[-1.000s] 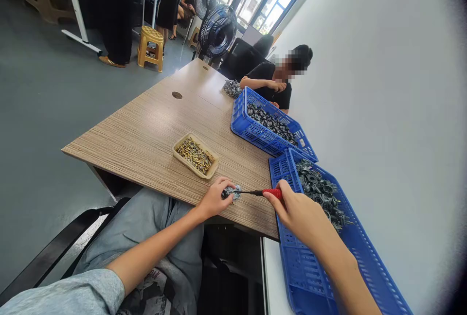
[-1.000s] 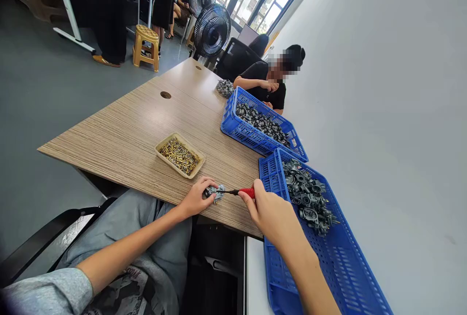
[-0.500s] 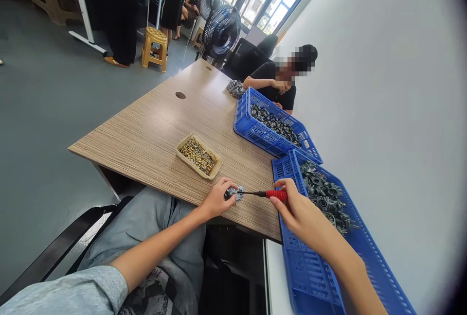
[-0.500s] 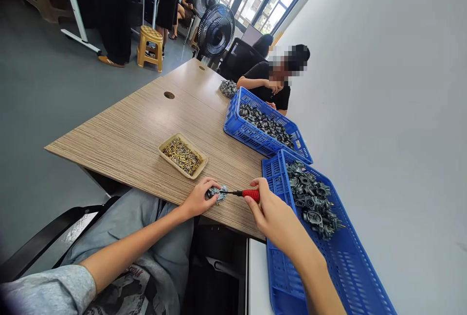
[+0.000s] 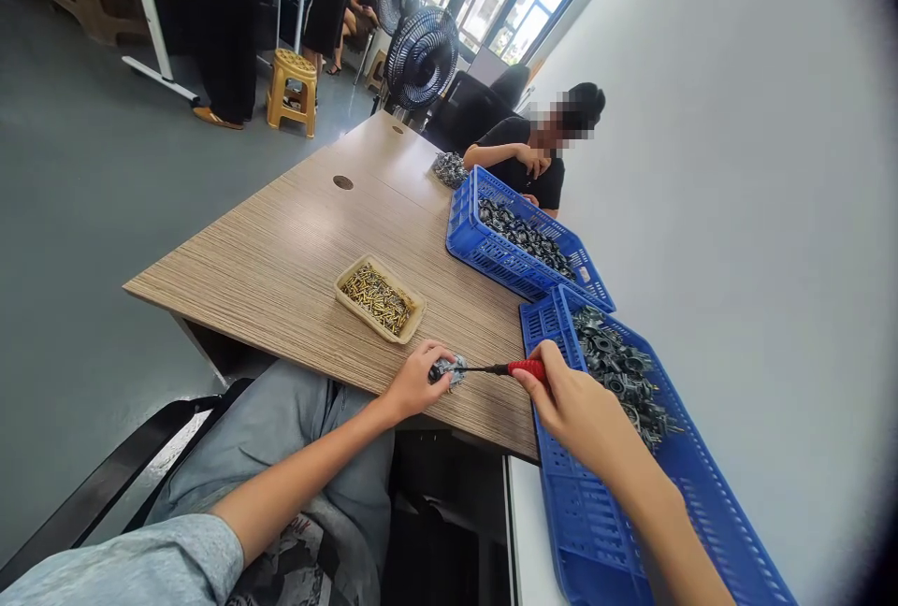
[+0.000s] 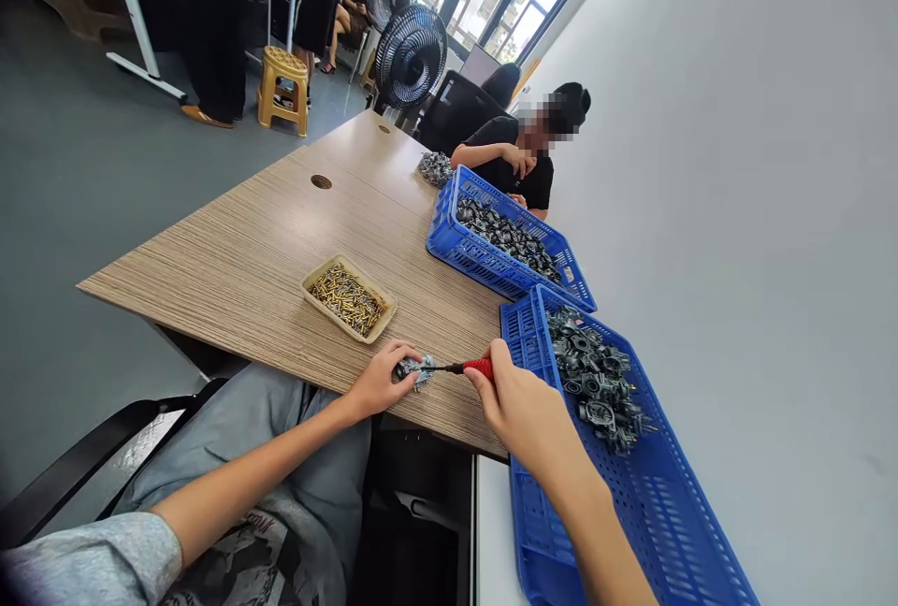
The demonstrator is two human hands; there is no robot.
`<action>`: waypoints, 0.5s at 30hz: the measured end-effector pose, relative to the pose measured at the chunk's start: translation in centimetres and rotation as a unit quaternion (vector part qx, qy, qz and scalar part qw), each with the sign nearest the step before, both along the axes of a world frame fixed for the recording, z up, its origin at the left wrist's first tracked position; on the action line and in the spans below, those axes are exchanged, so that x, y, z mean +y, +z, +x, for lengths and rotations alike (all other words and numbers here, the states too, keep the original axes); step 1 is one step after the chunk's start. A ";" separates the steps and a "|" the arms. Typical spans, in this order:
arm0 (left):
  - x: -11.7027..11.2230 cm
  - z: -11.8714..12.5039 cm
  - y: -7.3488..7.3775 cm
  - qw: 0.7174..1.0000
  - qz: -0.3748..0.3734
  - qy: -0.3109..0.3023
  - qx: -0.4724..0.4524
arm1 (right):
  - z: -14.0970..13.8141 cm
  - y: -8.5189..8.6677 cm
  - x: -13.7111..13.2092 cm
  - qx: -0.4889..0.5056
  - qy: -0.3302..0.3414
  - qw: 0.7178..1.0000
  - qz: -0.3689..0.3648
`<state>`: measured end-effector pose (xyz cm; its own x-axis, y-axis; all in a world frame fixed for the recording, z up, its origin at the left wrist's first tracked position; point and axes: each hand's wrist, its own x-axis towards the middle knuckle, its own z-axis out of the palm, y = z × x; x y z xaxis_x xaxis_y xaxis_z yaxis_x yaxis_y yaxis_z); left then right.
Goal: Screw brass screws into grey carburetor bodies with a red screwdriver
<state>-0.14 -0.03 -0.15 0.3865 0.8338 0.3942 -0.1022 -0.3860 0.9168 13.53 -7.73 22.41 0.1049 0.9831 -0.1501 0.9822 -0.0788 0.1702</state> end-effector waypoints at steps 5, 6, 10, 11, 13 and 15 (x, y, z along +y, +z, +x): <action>0.0 0.0 0.1 1.000 0.001 -0.001 0.001 | -0.3 0.0 0.0 -0.005 -0.005 1.000 0.014; 0.0 0.0 0.1 1.000 0.003 -0.001 0.000 | -0.3 0.1 0.0 0.047 0.020 0.999 0.007; 0.0 0.0 0.0 1.000 0.002 0.000 -0.001 | -0.4 0.1 0.0 0.026 0.023 0.999 -0.001; 0.0 0.0 0.0 1.000 0.001 0.000 0.000 | -0.5 0.0 0.0 -0.033 -0.003 0.999 0.005; 0.0 0.1 -0.1 1.000 0.000 -0.001 0.000 | -0.7 -0.2 -0.1 -0.114 -0.036 0.993 0.020; 0.0 0.1 -0.1 1.000 0.001 -0.001 0.000 | -0.7 -0.2 -0.3 -0.075 -0.008 0.997 0.022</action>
